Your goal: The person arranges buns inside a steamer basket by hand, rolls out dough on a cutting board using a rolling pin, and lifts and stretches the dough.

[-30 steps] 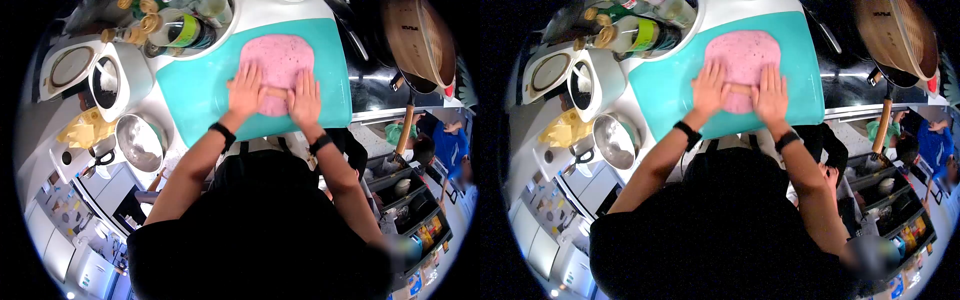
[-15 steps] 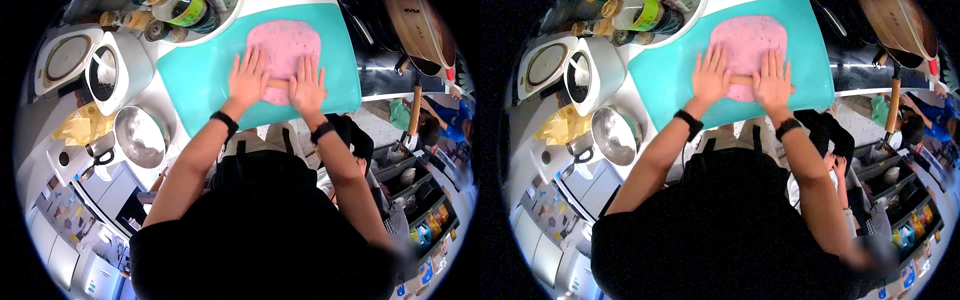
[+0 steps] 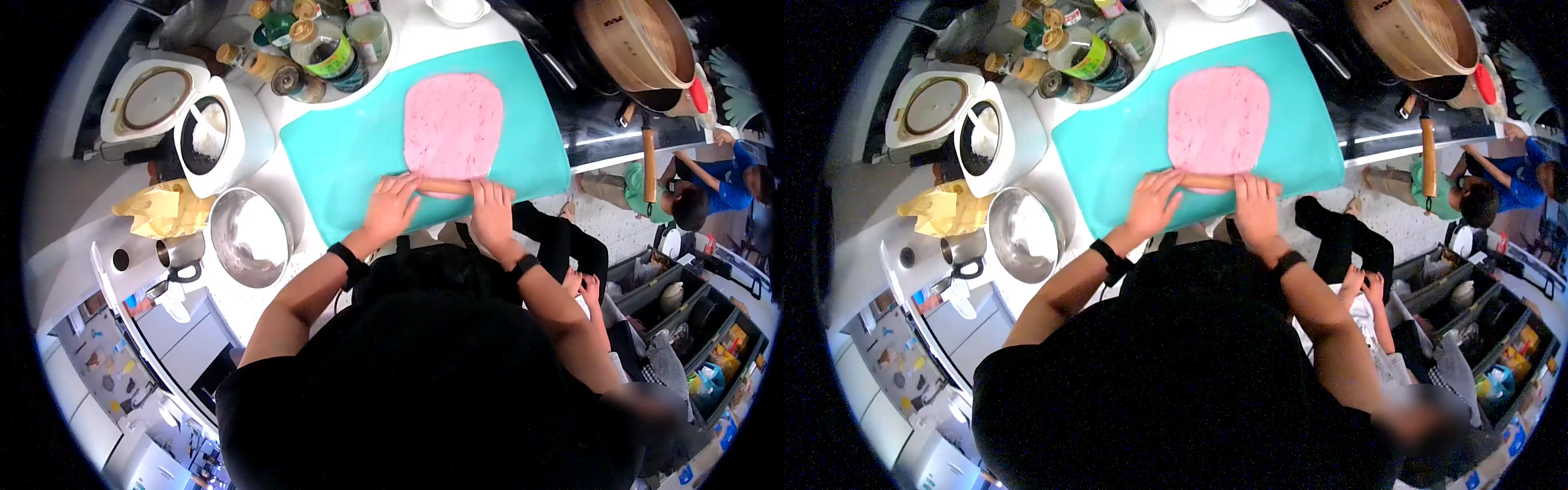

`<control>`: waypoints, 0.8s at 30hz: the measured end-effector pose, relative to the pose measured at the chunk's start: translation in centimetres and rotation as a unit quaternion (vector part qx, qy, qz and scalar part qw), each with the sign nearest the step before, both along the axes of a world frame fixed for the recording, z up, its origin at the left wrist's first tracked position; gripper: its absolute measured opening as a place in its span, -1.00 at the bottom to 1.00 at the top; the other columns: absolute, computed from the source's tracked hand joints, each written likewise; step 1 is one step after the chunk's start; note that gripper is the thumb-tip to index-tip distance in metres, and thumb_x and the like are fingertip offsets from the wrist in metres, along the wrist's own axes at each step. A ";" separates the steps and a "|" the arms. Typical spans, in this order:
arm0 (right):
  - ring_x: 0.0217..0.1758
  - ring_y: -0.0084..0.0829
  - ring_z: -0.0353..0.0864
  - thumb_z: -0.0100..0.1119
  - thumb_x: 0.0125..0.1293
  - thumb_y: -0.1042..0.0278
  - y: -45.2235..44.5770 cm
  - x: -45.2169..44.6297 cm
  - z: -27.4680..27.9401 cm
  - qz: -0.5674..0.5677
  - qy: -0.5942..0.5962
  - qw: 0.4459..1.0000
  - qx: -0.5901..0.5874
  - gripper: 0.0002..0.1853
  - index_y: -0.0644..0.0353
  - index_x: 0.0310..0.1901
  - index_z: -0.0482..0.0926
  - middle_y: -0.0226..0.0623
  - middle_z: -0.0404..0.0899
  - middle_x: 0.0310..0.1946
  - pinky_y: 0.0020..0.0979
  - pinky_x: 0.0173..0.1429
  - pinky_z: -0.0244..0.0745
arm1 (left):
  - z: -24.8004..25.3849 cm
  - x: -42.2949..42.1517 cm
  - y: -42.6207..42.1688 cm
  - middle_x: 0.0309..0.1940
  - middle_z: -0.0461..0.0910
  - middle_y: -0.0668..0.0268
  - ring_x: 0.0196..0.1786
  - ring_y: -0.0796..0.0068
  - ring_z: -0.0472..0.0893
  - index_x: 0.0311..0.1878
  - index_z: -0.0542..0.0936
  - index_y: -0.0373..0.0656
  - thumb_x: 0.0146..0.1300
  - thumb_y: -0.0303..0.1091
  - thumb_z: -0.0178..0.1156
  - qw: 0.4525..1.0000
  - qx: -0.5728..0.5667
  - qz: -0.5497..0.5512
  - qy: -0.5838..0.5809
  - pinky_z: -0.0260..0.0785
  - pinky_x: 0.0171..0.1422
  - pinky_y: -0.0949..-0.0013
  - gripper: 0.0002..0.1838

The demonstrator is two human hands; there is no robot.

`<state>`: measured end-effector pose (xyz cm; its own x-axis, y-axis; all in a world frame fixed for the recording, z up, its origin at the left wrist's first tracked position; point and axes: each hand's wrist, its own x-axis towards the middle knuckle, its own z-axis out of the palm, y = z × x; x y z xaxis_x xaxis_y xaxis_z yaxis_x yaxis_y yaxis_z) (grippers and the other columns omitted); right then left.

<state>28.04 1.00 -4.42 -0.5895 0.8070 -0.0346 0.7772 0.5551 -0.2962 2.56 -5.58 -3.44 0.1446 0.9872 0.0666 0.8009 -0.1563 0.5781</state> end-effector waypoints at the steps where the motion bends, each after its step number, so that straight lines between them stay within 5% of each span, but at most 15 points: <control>1: 0.30 -0.03 0.45 0.11 0.21 0.48 1.3 0.2 -0.3 0.009 -0.002 1.000 0.016 -0.50 0.30 0.22 0.41 -0.09 0.50 0.15 0.07 0.44 0.20 | 0.3 0.0 1.2 0.29 0.55 0.04 0.37 0.03 0.49 0.32 0.51 -0.25 0.39 -0.24 0.17 1.000 0.006 -0.001 0.002 0.25 0.47 -0.03 -0.52; 5: 0.06 0.03 0.55 0.08 0.18 0.60 6.6 1.6 1.5 0.015 0.007 0.999 -0.027 -0.66 0.20 0.02 0.46 -0.11 0.53 -0.10 0.13 0.14 0.36 | 1.0 -1.6 10.6 -0.04 0.70 0.03 0.05 -0.09 0.65 0.13 0.60 -0.16 0.36 -0.33 0.17 0.995 0.089 0.052 -0.002 0.44 0.23 -0.06 -0.69; 9: 0.02 0.08 0.56 0.11 0.22 0.54 12.8 7.9 3.6 -0.234 -0.027 0.970 -0.054 -0.77 0.19 -0.07 0.47 -0.01 0.50 -0.07 0.08 0.10 0.40 | 1.9 -3.0 21.7 -0.11 0.69 0.03 0.03 -0.10 0.65 0.16 0.62 -0.09 0.38 -0.28 0.15 0.983 -0.010 0.139 -0.122 0.47 0.23 -0.04 -0.67; 11: 0.01 0.10 0.55 0.13 0.21 0.54 15.9 10.6 2.2 -0.271 0.007 0.962 -0.001 -0.72 0.23 -0.02 0.47 0.01 0.47 -0.09 0.12 0.11 0.41 | 0.0 -3.1 24.9 -0.11 0.68 0.04 0.05 -0.09 0.64 0.17 0.62 -0.06 0.37 -0.24 0.17 0.969 -0.063 0.179 -0.155 0.46 0.26 -0.02 -0.65; 13: 0.07 0.11 0.55 0.14 0.20 0.53 18.0 11.1 1.3 -0.274 -0.046 0.961 0.015 -0.67 0.24 0.03 0.48 0.04 0.48 -0.04 0.13 0.15 0.42 | -1.6 -2.2 26.1 0.00 0.67 0.03 0.14 -0.01 0.63 0.20 0.62 -0.06 0.32 -0.16 0.22 0.981 -0.117 0.120 0.098 0.46 0.31 0.04 -0.58; 15: 0.12 0.13 0.54 0.15 0.19 0.52 19.9 10.6 0.7 -0.271 -0.098 0.957 0.029 -0.61 0.25 0.09 0.48 0.07 0.48 0.01 0.14 0.20 0.43 | -2.0 -1.2 26.4 0.12 0.64 0.03 0.22 0.05 0.61 0.22 0.61 -0.07 0.24 -0.09 0.30 0.974 -0.134 0.130 0.128 0.44 0.35 0.09 -0.50; 17: 0.27 0.12 0.49 0.17 0.20 0.49 21.4 7.3 1.9 -0.133 0.060 0.977 0.155 -0.52 0.27 0.21 0.46 0.12 0.47 0.15 0.08 0.35 0.40 | -1.9 -0.7 26.9 0.03 0.68 0.01 0.11 0.02 0.65 0.14 0.65 -0.15 0.17 -0.09 0.38 0.958 -0.232 0.153 0.076 0.48 0.28 0.11 -0.49; 19: 0.35 0.11 0.45 0.17 0.22 0.45 23.3 3.2 1.4 -0.070 0.158 0.985 -0.012 -0.47 0.29 0.26 0.44 0.15 0.45 0.28 -0.03 0.45 0.35 | -2.9 -1.8 27.4 -0.04 0.70 0.01 0.05 0.00 0.67 0.06 0.67 -0.17 0.13 -0.08 0.41 0.959 -0.250 0.125 0.043 0.50 0.21 0.11 -0.51; 21: 0.29 0.01 0.54 0.25 0.17 0.43 25.6 -0.7 -3.2 -0.096 0.204 0.969 -0.106 -0.46 0.36 0.22 0.46 0.13 0.55 0.15 -0.14 0.36 0.46 | -3.1 -2.2 27.0 -0.12 0.72 0.01 -0.01 -0.01 0.69 -0.01 0.69 -0.19 0.10 -0.07 0.45 0.959 -0.267 0.098 0.010 0.51 0.13 0.10 -0.52; 24: 0.19 0.11 0.59 0.17 0.23 0.45 27.5 -4.5 -1.9 -0.105 0.100 0.953 -0.265 -0.56 0.33 0.16 0.52 0.15 0.54 0.22 -0.10 0.30 0.50 | -0.7 -2.5 26.0 -0.28 0.73 0.05 -0.16 0.02 0.68 -0.13 0.70 -0.22 0.12 -0.10 0.47 0.977 -0.204 0.039 -0.036 0.50 -0.02 0.14 -0.60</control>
<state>23.51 28.55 -6.31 -0.4554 0.8076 -0.3746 0.7531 0.1250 -0.6459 0.06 20.45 -4.19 0.0782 0.9413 -0.3284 0.7555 0.1590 0.6356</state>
